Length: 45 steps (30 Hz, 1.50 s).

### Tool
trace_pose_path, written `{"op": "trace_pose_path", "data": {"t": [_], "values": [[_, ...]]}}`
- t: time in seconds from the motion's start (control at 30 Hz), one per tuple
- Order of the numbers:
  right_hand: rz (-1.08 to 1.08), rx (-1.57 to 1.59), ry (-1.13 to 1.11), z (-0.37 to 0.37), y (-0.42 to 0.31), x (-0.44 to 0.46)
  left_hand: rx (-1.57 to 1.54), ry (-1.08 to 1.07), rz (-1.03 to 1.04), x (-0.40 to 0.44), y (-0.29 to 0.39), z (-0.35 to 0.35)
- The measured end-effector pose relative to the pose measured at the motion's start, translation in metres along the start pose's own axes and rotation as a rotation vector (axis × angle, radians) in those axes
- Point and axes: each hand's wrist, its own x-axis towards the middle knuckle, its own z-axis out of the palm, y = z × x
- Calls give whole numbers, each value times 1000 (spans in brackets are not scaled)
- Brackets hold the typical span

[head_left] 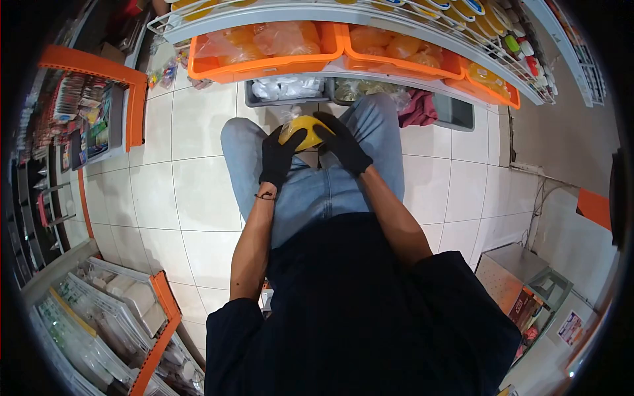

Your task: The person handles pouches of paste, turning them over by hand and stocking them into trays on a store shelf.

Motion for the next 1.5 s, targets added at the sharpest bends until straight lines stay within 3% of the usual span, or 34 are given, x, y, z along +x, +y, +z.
{"op": "trace_pose_path", "data": {"t": [0.07, 0.17, 0.27, 0.37, 0.43, 0.57, 0.67, 0.73, 0.8, 0.87, 0.97, 1.07, 1.2, 1.27, 1.4, 1.5], "values": [[279, 75, -39, -5, -2, 4, -63, 25, 24, 1, -5, 2], [175, -8, -66, -5, -3, 2, 10, 65, 121, 0, -7, 3], [93, -108, -40, -7, 1, 2, -34, -20, -50, 5, -14, -7], [-298, -309, -51, 0, 14, -1, -95, -102, -190, 9, -49, -15], [-201, -247, -71, -6, 14, 0, 95, -131, 25, 12, -69, -17], [-141, -87, 64, 7, 13, 4, 868, -53, 550, 3, -48, -20], [8, -23, 1, 12, -5, -4, 317, -14, -269, 6, -10, -8], [-32, -192, -124, 8, -6, 1, 681, -59, -32, 11, -30, -16], [-21, -238, -175, 6, -1, -2, 820, -45, 87, 9, -47, -20], [15, -171, -163, 2, 9, 1, 735, 45, 107, 13, -56, -18], [-47, -112, -113, 0, 17, 7, 145, 29, 215, 14, -56, -8], [-46, -58, -90, -2, 18, 3, 89, -46, 33, -5, 0, 2], [49, -81, 3, 2, 13, 5, -44, 16, -120, -2, -3, 3], [76, 46, 56, 6, 8, 2, 39, 49, -9, -2, -9, 1], [124, -43, -48, 5, 6, 6, 304, 76, 217, 4, -26, -4], [115, -46, -77, 1, 8, 5, 81, 132, 15, 1, -16, -1]]}}
